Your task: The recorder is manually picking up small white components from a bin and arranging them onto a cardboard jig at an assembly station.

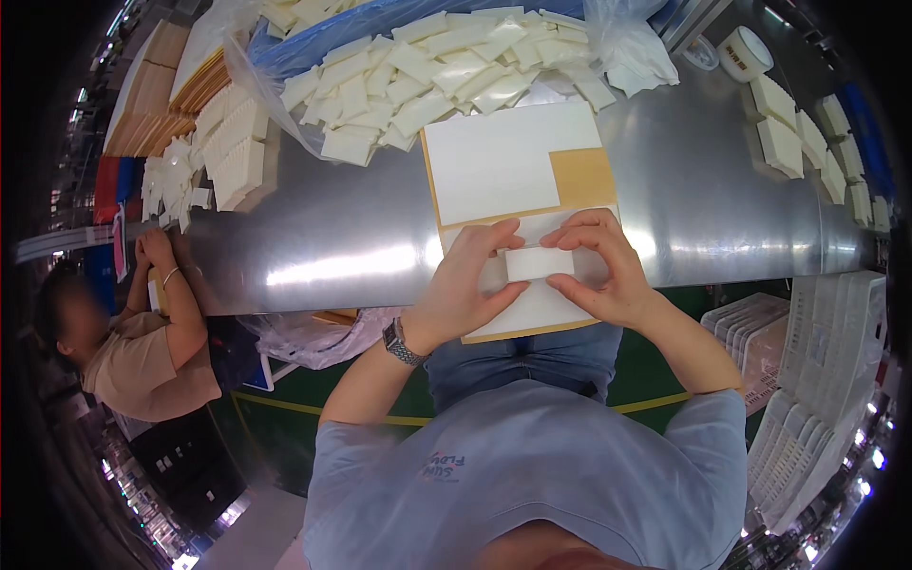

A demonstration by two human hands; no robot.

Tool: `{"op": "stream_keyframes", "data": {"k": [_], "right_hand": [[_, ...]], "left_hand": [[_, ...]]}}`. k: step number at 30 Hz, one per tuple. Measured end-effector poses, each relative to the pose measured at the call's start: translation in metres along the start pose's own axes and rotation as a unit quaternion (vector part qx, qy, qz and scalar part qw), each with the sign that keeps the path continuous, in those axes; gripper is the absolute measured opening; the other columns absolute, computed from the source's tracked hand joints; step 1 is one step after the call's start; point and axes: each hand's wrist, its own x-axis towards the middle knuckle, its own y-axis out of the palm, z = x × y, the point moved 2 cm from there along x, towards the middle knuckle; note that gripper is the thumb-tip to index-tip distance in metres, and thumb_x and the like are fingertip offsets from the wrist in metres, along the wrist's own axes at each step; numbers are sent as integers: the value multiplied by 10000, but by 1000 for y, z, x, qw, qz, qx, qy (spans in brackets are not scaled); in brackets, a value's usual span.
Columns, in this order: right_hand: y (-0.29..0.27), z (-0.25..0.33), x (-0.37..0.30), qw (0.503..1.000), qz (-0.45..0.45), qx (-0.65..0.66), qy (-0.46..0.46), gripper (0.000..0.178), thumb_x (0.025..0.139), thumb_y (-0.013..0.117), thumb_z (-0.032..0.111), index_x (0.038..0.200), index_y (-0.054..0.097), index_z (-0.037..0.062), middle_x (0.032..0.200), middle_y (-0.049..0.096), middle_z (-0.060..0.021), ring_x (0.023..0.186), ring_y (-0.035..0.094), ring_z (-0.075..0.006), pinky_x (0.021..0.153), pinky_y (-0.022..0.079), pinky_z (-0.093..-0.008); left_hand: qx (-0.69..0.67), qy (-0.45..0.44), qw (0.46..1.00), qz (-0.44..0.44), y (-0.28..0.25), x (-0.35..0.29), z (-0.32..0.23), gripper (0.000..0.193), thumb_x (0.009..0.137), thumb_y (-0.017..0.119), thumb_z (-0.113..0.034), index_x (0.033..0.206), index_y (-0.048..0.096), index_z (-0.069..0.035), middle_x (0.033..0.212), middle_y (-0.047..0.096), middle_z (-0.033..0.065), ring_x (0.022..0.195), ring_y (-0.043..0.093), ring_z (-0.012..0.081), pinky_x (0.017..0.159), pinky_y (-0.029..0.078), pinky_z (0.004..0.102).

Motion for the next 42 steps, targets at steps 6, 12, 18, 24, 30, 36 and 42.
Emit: {"op": "stream_keyframes", "data": {"k": [6,12,18,24,30,36,42], "right_hand": [[1,-1,1,1000,5,-19,22,434,762,825,16,1132,609,87,1182,706,-60,1142,543,-272,995,458,-391],[1,-2,0,1000,5,-24,18,431,765,824,13,1132,612,91,1197,706,-59,1127,550,-270,985,457,-388],[2,-1,0,999,7,-31,13,419,768,824,11,1123,617,93,1205,709,-53,1124,549,-267,983,450,-382],[3,0,-1,998,13,-55,2,404,765,839,29,1105,631,96,1204,709,-37,1133,549,-260,981,452,-376],[0,-2,-3,996,9,-86,6,467,750,864,60,1160,642,89,1241,692,-32,1158,552,-261,996,462,-375],[-8,-5,-5,997,2,-54,61,575,732,890,115,1250,642,80,1225,643,-73,1153,555,-281,985,478,-378],[-6,-8,-5,995,3,-82,64,531,733,893,143,1210,666,86,1186,628,-93,1139,560,-277,965,482,-373]], "left_hand": [[-2,6,1000,8,-1,0,1,731,813,806,-52,1453,452,-62,1206,640,110,1145,588,281,949,544,376],[-3,1,1000,14,-1,1,0,714,816,803,-59,1443,462,-60,1204,650,110,1155,586,281,970,539,379],[-8,2,1000,7,0,0,2,664,814,809,-76,1396,491,-57,1203,654,107,1153,585,299,973,519,391],[25,35,999,10,-2,3,1,480,793,828,-91,1216,603,-65,1202,649,102,1130,578,324,963,498,408],[56,68,996,12,-3,5,-2,334,774,846,-80,1051,660,-64,1193,670,98,1104,591,315,945,499,401],[60,63,996,12,-4,5,-2,323,753,861,-64,1017,674,-59,1186,689,105,1085,609,299,935,500,390],[64,70,995,19,-5,6,-3,398,760,848,-71,1139,728,-98,1214,680,72,1052,584,279,913,492,371]]}}
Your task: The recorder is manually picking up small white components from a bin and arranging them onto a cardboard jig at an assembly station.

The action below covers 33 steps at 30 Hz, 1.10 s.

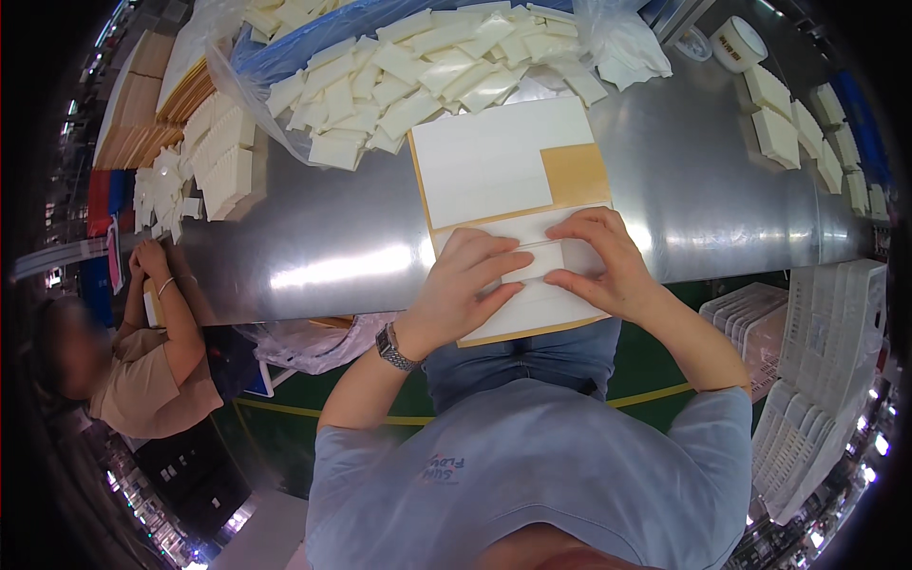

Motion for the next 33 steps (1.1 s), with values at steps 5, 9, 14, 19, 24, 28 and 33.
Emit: {"op": "stream_keyframes", "data": {"k": [5,9,14,19,24,28,33], "right_hand": [[0,0,4,1000,4,-7,-16,463,740,885,136,1158,693,87,1173,669,-62,1116,573,-273,964,475,-373],[-4,-3,8,998,15,2,-56,403,746,877,150,1109,716,81,1178,705,-37,1094,581,-269,958,471,-374],[2,-7,5,995,1,-54,-86,365,757,866,171,1083,727,83,1195,699,-50,1088,585,-281,956,468,-382],[0,5,10,994,0,-71,-87,338,763,860,197,1047,722,79,1233,681,-54,1085,587,-287,949,465,-397],[-4,8,19,989,20,-103,-106,303,767,859,233,974,696,85,1238,673,-65,1085,586,-284,939,433,-413],[4,9,24,987,15,-136,-89,315,766,860,234,993,693,92,1245,666,-63,1102,579,-285,948,420,-407],[-20,-34,45,992,99,72,-36,330,814,804,146,1115,685,81,1272,662,-86,1105,582,-322,957,440,-427]], "left_hand": [[-4,-5,1000,6,1,3,-3,412,793,828,-100,1196,758,-145,1230,683,34,983,538,252,874,473,335],[24,-4,1000,10,3,3,-2,346,829,801,-142,1171,749,-131,1210,673,34,960,546,259,860,488,352],[20,-24,999,29,2,1,-2,340,857,772,-134,1195,741,-148,1245,664,32,1037,561,281,933,470,398],[158,10,982,108,-8,1,-5,404,965,643,-131,1352,667,-244,1461,576,-4,1466,400,330,1227,138,576],[139,-12,980,142,-7,-2,1,415,992,613,-170,1391,631,-281,1506,536,-5,1494,369,289,1233,60,600],[142,-13,980,140,-9,-3,1,410,995,615,-182,1392,631,-284,1490,546,7,1485,382,285,1232,80,601],[135,-8,981,139,-10,-2,2,403,996,620,-198,1389,633,-286,1486,543,18,1483,381,279,1238,80,592]]}}
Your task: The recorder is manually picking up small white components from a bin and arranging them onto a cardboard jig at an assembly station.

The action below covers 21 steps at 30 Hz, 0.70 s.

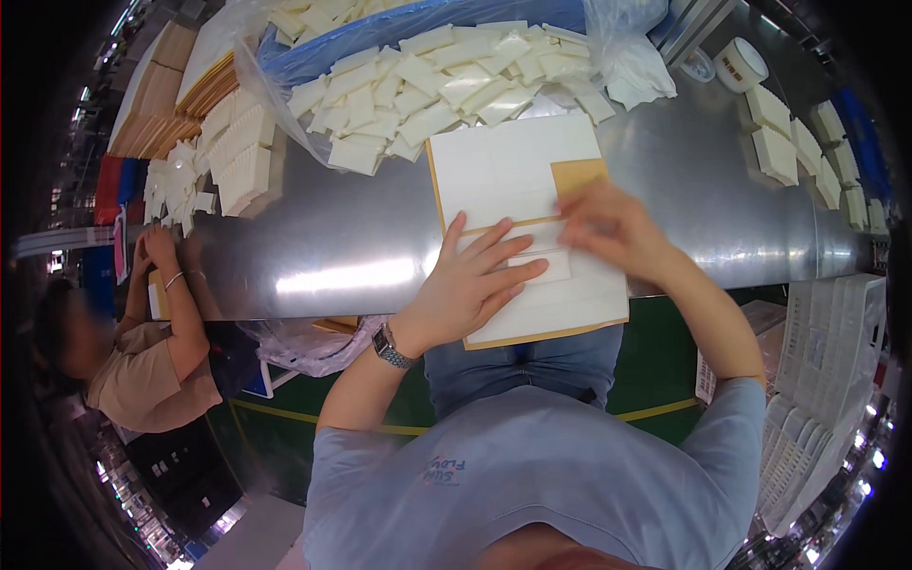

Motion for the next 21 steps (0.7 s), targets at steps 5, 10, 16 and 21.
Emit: {"op": "stream_keyframes", "data": {"k": [5,10,16,21], "right_hand": [[-24,-21,53,951,-148,-263,-71,343,902,714,119,1242,668,110,1169,705,-113,1083,629,-315,973,473,-393],[-47,-42,78,948,-258,-118,147,322,1019,600,173,1333,613,101,1122,712,-125,946,707,-261,863,534,-334],[-51,0,39,900,-417,129,3,374,1090,475,344,1305,546,47,1056,694,-128,855,704,-199,778,543,-319],[-4,25,-4,931,-242,252,102,444,1089,409,437,1279,482,43,1074,690,-174,850,662,-190,799,516,-303]], "left_hand": [[0,0,1000,8,-1,-1,1,394,999,621,-211,1385,637,-286,1500,529,20,1483,379,277,1242,79,584],[7,6,1000,5,0,1,-1,409,1007,609,-232,1411,603,-297,1499,509,18,1469,389,287,1196,138,654],[9,6,995,-100,-25,26,9,363,931,695,-221,1290,674,-173,1337,619,79,1296,540,283,1155,265,544],[207,23,925,-317,-76,143,73,244,815,667,-77,1057,662,-103,1061,674,74,1014,604,268,931,391,470]]}}
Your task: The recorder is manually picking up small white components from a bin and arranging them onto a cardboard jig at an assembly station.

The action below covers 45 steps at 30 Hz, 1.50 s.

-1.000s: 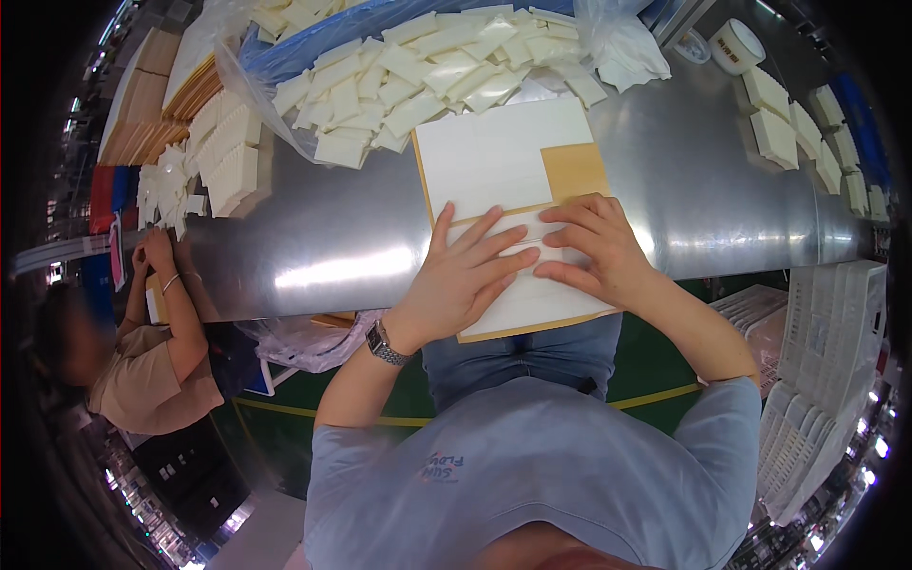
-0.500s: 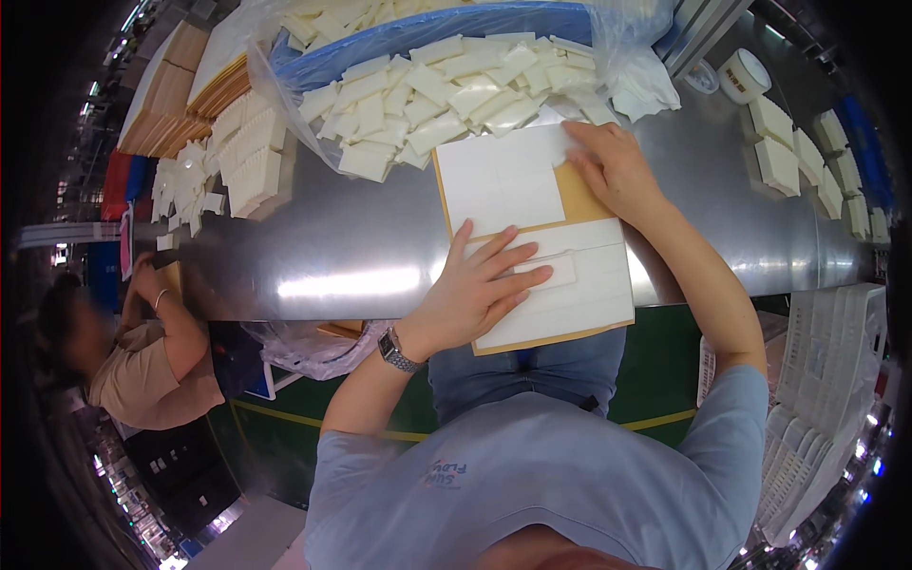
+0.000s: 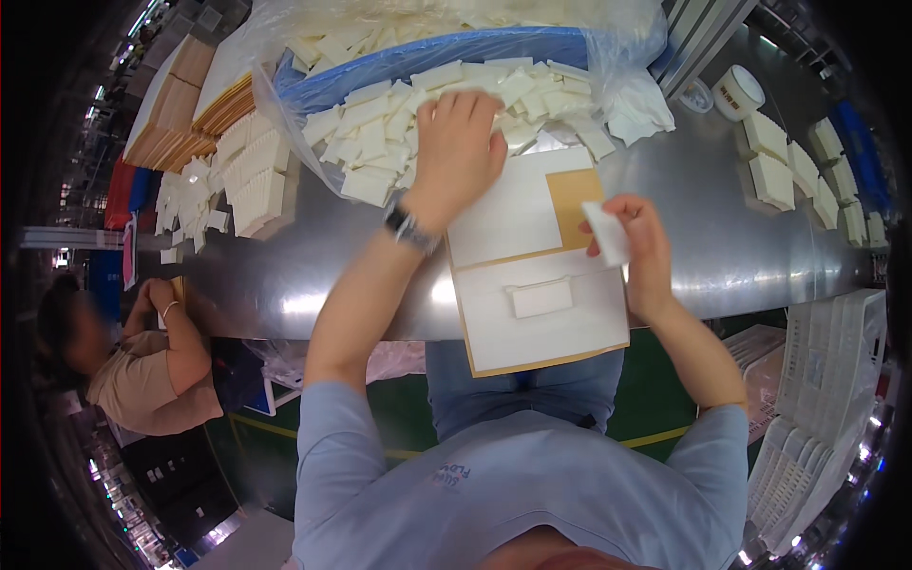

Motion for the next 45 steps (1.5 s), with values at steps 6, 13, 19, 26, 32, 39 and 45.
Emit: {"op": "stream_keyframes", "data": {"k": [6,13,19,26,32,39,45], "right_hand": [[15,8,-31,1000,-4,15,-4,350,1043,536,100,1353,378,61,1168,677,-203,897,664,-178,804,524,-312],[-3,-29,-43,995,-39,63,58,250,976,604,24,1137,422,85,1046,613,-92,812,596,-110,706,490,-248],[-1,-26,-36,998,-28,15,53,386,844,769,-20,1011,442,101,1079,543,-26,960,577,-89,862,500,-232],[0,-33,-37,993,-33,31,109,255,902,724,-7,1046,525,61,1348,589,-110,964,614,-79,734,518,-218],[3,-29,-38,994,-55,34,88,267,918,729,25,1118,553,20,1445,548,-162,963,649,-96,668,523,-222],[0,-29,-38,994,-39,29,96,262,942,715,67,1147,566,3,1426,557,-159,993,663,-120,670,530,-234],[-2,-30,-38,996,-19,42,71,239,946,702,50,1151,591,-1,1362,590,-140,1079,660,-165,812,547,-277]], "left_hand": [[127,-29,987,89,40,29,63,274,833,645,-70,1102,689,-60,996,713,132,944,646,275,902,425,437],[-381,-255,889,-19,-32,-55,-11,251,994,637,-166,1200,667,-26,991,699,121,914,659,255,856,501,348],[-377,-268,874,151,-63,-127,-77,242,920,734,-140,1155,754,-86,1008,657,52,923,587,216,890,450,336],[-228,-108,948,196,-46,-115,-115,308,860,778,-154,1165,763,-114,1160,637,51,1060,527,242,964,367,378],[-266,-147,932,197,-53,-133,-114,625,791,838,-217,1352,594,-89,1250,616,71,1222,520,297,1011,361,429],[-258,-141,943,153,-51,-151,-108,638,745,874,-140,1318,604,-68,1301,643,114,1183,586,295,1005,436,391],[-286,-179,929,155,-50,-153,-106,679,762,869,-117,1358,548,-63,1304,637,108,1153,608,294,991,474,392]]}}
